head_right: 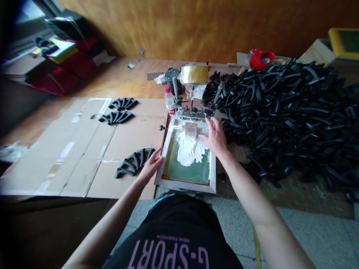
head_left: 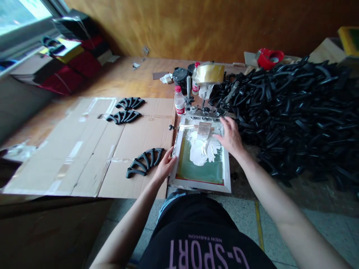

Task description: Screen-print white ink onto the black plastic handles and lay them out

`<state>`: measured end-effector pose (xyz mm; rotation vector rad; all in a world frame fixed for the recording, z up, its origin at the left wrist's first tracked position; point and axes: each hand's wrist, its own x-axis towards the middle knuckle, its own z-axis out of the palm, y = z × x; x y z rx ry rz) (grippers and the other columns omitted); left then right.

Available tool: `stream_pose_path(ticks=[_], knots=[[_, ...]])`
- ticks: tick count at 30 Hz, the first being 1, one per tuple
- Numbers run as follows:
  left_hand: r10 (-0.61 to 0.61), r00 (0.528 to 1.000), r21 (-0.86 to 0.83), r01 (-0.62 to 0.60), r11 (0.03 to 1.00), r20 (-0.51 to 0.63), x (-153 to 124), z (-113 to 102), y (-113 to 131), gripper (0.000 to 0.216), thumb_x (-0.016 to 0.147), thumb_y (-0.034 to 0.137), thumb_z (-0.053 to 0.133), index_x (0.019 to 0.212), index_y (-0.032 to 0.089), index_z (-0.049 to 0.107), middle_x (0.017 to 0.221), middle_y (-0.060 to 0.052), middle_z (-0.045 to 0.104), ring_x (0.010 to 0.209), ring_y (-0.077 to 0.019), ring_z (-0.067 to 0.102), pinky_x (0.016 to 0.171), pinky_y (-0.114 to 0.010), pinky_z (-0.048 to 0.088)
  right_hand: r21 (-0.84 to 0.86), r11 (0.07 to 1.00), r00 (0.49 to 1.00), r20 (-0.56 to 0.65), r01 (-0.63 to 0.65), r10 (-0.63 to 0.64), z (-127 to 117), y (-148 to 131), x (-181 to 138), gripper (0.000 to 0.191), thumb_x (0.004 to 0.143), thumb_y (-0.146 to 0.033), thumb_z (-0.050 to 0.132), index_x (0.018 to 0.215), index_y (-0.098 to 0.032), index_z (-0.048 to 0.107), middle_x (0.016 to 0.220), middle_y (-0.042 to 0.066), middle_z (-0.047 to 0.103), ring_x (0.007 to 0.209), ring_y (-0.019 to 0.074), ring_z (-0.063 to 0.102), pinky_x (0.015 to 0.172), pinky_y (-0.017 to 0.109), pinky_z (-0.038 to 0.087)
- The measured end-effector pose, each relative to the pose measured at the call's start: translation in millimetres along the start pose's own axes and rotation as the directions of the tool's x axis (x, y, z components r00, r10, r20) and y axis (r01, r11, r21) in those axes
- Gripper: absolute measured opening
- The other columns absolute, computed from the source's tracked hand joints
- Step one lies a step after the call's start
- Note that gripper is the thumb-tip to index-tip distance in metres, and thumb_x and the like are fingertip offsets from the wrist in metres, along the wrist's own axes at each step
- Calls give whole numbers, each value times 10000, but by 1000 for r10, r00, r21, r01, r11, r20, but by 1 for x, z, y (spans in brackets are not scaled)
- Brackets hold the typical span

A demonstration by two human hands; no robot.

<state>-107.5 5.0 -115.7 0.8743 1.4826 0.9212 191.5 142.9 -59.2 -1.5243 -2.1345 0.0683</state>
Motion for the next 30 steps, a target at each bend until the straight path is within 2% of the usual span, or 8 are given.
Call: stream_pose_path(ticks=[2, 5, 10, 13, 18, 23, 26, 30], knots=[[-5, 1000, 48, 6, 999, -24, 9, 3, -15, 805, 806, 525, 627, 1499, 206, 370, 828, -20, 674, 656, -128, 593, 568, -207, 434, -3, 994, 985, 135, 108, -106, 12, -29, 14, 539, 802, -283, 711, 1296, -149, 540, 1269, 165, 554, 1165, 307, 523, 957, 428, 451], [-30, 999, 86, 32, 996, -26, 15, 3, -22, 736, 819, 528, 607, 1461, 210, 435, 890, -42, 701, 682, -138, 617, 573, -209, 439, -21, 987, 920, 367, 156, -138, 26, -56, 5, 201, 855, -213, 636, 1049, -161, 622, 996, 109, 663, 951, 253, 603, 826, 349, 469], [-45, 999, 83, 48, 995, -30, 10, 3, -19, 709, 827, 548, 589, 1431, 197, 469, 976, -75, 722, 815, -187, 667, 645, -236, 489, 128, 877, 736, 495, 463, -461, 10, -49, -48, 211, 852, -56, 510, 969, -175, 639, 971, 69, 688, 889, 193, 613, 747, 273, 425], [-54, 998, 91, 58, 994, -42, 8, 5, -16, 691, 824, 553, 587, 1406, 192, 495, 963, -70, 727, 843, -198, 674, 661, -243, 502, 241, 821, 642, 525, 518, -559, -2, -42, -52, 174, 823, -71, 553, 902, -192, 651, 879, 27, 687, 806, 169, 609, 690, 256, 407], [-69, 997, 42, 71, 997, -38, 4, 5, -7, 690, 800, 559, 611, 1378, 196, 513, 935, -55, 722, 767, -177, 670, 601, -231, 495, 133, 883, 820, 328, 451, -469, 11, -48, -55, 195, 851, -73, 536, 940, -179, 674, 945, 60, 699, 869, 189, 608, 738, 276, 426], [-69, 996, 32, 71, 997, -57, 3, 5, -7, 691, 779, 558, 628, 1351, 180, 535, 855, -44, 709, 711, -171, 659, 563, -230, 485, 217, 843, 771, 339, 493, -539, 11, -46, -73, 192, 866, -102, 558, 982, -190, 683, 960, 46, 702, 872, 180, 626, 755, 272, 463], [-60, 997, 37, 61, 997, -47, 0, 3, 1, 741, 766, 564, 647, 1379, 173, 505, 808, -32, 695, 661, -156, 639, 542, -224, 470, 187, 908, 851, 317, 376, -418, 5, -50, -44, 202, 885, -221, 617, 1081, -218, 669, 965, 27, 695, 875, 178, 634, 751, 266, 479], [16, 998, 49, -13, 999, -61, -16, -2, 42, 722, 824, 640, 553, 1388, 192, 507, 648, 17, 616, 515, -118, 546, 454, -206, 396, 72, 980, 957, 214, 186, -197, -7, -50, 23, 553, 857, -306, 674, 1381, -270, 503, 1139, 53, 649, 949, 201, 627, 792, 302, 496]])
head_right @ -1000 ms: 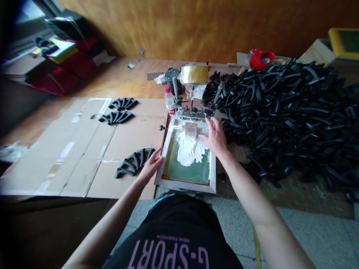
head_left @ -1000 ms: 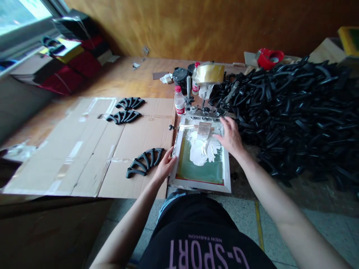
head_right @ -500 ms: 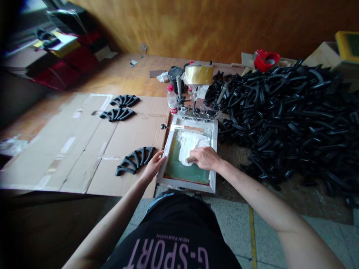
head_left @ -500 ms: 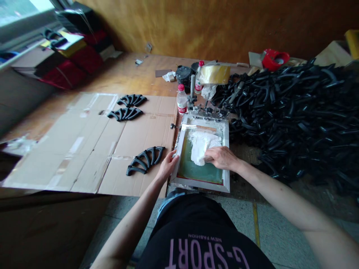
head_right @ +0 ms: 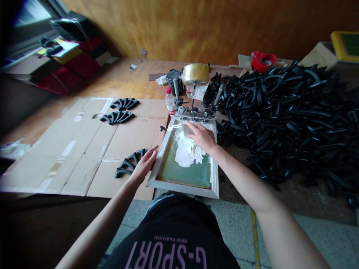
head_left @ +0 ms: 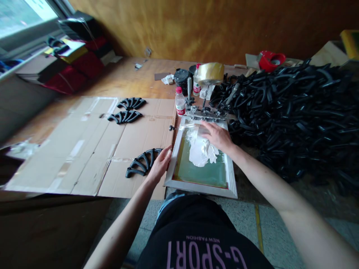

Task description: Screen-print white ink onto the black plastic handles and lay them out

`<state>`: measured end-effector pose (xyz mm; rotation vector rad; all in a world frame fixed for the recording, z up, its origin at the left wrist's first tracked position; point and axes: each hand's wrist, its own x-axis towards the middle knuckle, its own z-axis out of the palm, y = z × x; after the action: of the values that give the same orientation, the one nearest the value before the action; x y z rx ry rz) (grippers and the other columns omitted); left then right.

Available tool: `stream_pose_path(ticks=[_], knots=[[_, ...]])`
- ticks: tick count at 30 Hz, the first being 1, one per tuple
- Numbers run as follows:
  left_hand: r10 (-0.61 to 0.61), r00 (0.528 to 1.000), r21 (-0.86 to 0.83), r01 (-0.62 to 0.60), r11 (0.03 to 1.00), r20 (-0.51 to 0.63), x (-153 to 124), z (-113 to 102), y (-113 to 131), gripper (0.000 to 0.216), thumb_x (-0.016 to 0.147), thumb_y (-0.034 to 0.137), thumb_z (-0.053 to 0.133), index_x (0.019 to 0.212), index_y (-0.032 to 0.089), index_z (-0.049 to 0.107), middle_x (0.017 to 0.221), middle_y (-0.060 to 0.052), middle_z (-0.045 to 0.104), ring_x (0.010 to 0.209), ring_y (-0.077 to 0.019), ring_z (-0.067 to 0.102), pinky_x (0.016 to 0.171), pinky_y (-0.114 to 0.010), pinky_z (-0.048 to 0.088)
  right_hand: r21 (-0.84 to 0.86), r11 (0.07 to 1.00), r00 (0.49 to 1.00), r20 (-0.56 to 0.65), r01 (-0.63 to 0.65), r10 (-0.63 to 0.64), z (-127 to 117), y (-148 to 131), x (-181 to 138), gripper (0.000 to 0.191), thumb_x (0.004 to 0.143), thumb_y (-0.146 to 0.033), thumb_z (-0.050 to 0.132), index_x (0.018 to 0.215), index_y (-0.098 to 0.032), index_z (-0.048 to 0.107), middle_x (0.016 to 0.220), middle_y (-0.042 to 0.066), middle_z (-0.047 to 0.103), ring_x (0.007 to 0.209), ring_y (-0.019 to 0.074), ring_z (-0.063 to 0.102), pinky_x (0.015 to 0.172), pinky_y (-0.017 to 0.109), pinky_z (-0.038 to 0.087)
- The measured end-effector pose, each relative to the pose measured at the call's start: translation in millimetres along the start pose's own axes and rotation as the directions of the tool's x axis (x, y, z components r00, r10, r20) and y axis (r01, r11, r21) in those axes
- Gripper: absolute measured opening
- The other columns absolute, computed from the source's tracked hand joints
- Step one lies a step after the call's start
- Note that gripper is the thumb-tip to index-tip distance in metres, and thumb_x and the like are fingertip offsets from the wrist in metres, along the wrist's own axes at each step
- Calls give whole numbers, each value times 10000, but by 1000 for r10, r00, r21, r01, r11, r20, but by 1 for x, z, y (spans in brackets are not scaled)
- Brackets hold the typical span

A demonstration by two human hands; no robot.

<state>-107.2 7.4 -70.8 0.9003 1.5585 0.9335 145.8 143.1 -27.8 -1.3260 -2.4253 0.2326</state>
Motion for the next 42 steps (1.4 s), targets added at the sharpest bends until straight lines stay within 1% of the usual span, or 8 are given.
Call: stream_pose_path(ticks=[7, 13, 16, 19, 22, 25, 33, 42], knots=[[295, 951, -190, -308, 932, -94, 8, 6, 98, 643, 917, 694, 265, 1039, 197, 656, 797, -51, 681, 643, -144, 631, 532, -246, 490, 92, 937, 864, -365, -337, 347, -41, 105, 0, 308, 907, -354, 507, 1121, -181, 645, 926, 80, 660, 827, 216, 607, 799, 361, 483], [449, 875, -222, -481, 848, -179, 36, 28, 143, 612, 941, 641, 274, 1184, 177, 593, 841, -72, 685, 826, -151, 661, 657, -248, 514, 134, 940, 944, 149, -314, 294, 42, 76, -71, 265, 842, -442, 599, 853, -179, 632, 921, 71, 632, 830, 196, 601, 795, 322, 478], [347, 912, -297, -401, 866, -219, 25, 40, 113, 584, 923, 652, 337, 1225, 203, 554, 936, -80, 707, 838, -156, 659, 648, -254, 507, 21, 981, 944, 276, -193, 180, 68, 35, -86, 144, 876, -314, 597, 849, -173, 589, 1001, 112, 622, 979, 221, 591, 866, 324, 448], [50, 993, -250, -21, 968, 110, -5, 57, 55, 597, 838, 678, 508, 1131, 166, 602, 1011, -141, 715, 850, -209, 668, 617, -278, 509, -90, 964, 888, 376, -251, 266, 64, 9, -84, 94, 934, -228, 517, 873, -169, 554, 923, 112, 641, 915, 217, 612, 789, 300, 435], [-232, 911, -222, 318, 922, 341, -34, 75, 4, 691, 763, 709, 586, 1193, 168, 586, 1196, -196, 663, 960, -282, 671, 656, -346, 544, -73, 973, 895, 383, -217, 228, 58, -25, -77, 136, 976, -248, 455, 915, -166, 545, 878, 98, 644, 838, 207, 618, 723, 288, 423], [-238, 961, -453, 276, 847, 141, -44, 72, -20, 637, 789, 714, 543, 1109, 165, 592, 1134, -158, 671, 948, -249, 673, 682, -334, 556, 30, 999, 949, 316, 13, -22, 66, -80, -71, 171, 986, -225, 417, 922, -162, 562, 923, 109, 637, 889, 223, 599, 779, 314, 435], [-385, 774, -367, 213, 906, -502, -41, -74, -96, 460, 950, 574, 288, 967, 170, 507, 933, -110, 721, 627, -134, 672, 517, -230, 497, 265, 920, 865, 339, 289, -370, 133, -176, -3, 240, 963, -271, 506, 1155, -180, 616, 1121, 97, 644, 1082, 220, 549, 950, 323, 430], [-502, 767, 76, 573, 816, -400, -3, -147, -152, 603, 919, 495, 261, 511, 198, 591, 553, -144, 670, 521, -232, 654, 581, -326, 532, 21, 985, 729, 670, 171, -141, 208, -221, 40, 371, 927, -425, 550, 1133, -137, 661, 1115, 162, 667, 1101, 259, 590, 917, 345, 438]])
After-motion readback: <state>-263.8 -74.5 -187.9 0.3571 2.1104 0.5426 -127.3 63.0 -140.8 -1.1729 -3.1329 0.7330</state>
